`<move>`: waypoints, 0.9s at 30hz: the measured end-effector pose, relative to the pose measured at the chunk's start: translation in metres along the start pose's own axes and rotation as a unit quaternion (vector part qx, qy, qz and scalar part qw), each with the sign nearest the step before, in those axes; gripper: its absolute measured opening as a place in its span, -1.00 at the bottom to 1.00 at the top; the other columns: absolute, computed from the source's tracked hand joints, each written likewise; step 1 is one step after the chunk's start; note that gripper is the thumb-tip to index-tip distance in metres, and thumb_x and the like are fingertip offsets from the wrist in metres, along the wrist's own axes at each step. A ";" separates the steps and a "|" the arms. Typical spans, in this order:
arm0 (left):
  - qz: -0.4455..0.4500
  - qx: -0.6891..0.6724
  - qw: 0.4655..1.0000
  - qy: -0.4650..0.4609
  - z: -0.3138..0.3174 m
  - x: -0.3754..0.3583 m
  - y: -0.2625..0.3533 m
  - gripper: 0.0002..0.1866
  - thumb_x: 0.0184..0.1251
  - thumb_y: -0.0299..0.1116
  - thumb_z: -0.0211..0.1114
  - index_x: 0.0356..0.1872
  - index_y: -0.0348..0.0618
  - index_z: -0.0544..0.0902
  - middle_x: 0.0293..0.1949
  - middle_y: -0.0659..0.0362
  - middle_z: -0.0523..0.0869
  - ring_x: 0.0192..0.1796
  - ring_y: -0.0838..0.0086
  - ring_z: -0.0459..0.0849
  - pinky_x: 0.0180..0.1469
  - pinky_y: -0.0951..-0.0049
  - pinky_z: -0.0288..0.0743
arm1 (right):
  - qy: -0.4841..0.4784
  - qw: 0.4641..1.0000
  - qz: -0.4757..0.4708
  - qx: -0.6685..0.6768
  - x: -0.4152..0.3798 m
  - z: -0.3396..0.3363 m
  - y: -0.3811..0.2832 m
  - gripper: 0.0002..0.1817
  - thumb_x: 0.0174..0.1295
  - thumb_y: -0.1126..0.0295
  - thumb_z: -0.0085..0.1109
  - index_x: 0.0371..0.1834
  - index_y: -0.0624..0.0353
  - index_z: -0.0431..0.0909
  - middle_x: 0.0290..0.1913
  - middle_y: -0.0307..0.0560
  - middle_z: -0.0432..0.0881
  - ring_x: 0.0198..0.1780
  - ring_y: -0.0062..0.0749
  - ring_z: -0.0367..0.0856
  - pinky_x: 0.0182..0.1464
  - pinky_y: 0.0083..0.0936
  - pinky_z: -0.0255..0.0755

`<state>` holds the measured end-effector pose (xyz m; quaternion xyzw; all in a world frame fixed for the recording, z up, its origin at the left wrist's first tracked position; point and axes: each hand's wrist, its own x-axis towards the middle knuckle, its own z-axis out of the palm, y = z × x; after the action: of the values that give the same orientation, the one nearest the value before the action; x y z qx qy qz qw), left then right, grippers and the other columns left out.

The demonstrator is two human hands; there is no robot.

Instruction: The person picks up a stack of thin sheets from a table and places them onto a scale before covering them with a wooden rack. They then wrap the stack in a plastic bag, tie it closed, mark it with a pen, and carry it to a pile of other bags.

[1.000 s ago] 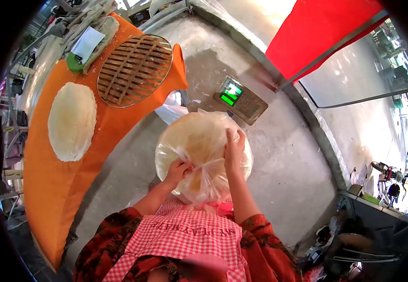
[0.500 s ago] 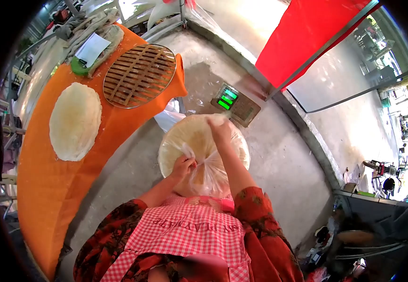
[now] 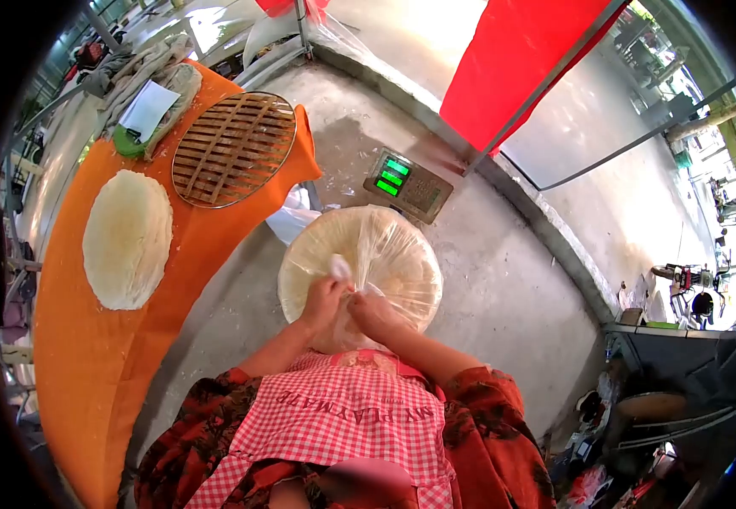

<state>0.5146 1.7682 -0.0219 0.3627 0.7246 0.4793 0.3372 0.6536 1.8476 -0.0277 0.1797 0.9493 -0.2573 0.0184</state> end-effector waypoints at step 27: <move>0.011 -0.242 0.966 -0.084 0.022 0.020 -0.042 -0.81 0.48 -0.31 0.03 -0.06 -0.13 0.52 -0.09 0.28 0.51 -0.02 0.58 0.46 0.09 0.50 0.36 | 0.167 0.888 0.045 0.425 0.086 -0.041 -0.031 -0.69 0.19 0.43 0.22 0.01 0.17 0.51 -0.43 0.01 0.54 -0.38 -0.21 0.58 -0.25 -0.38 0.47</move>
<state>0.5142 1.7828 -0.0711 0.3175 0.5515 0.6119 0.4696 0.5646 1.8721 0.0118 0.2534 0.7289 -0.6015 -0.2065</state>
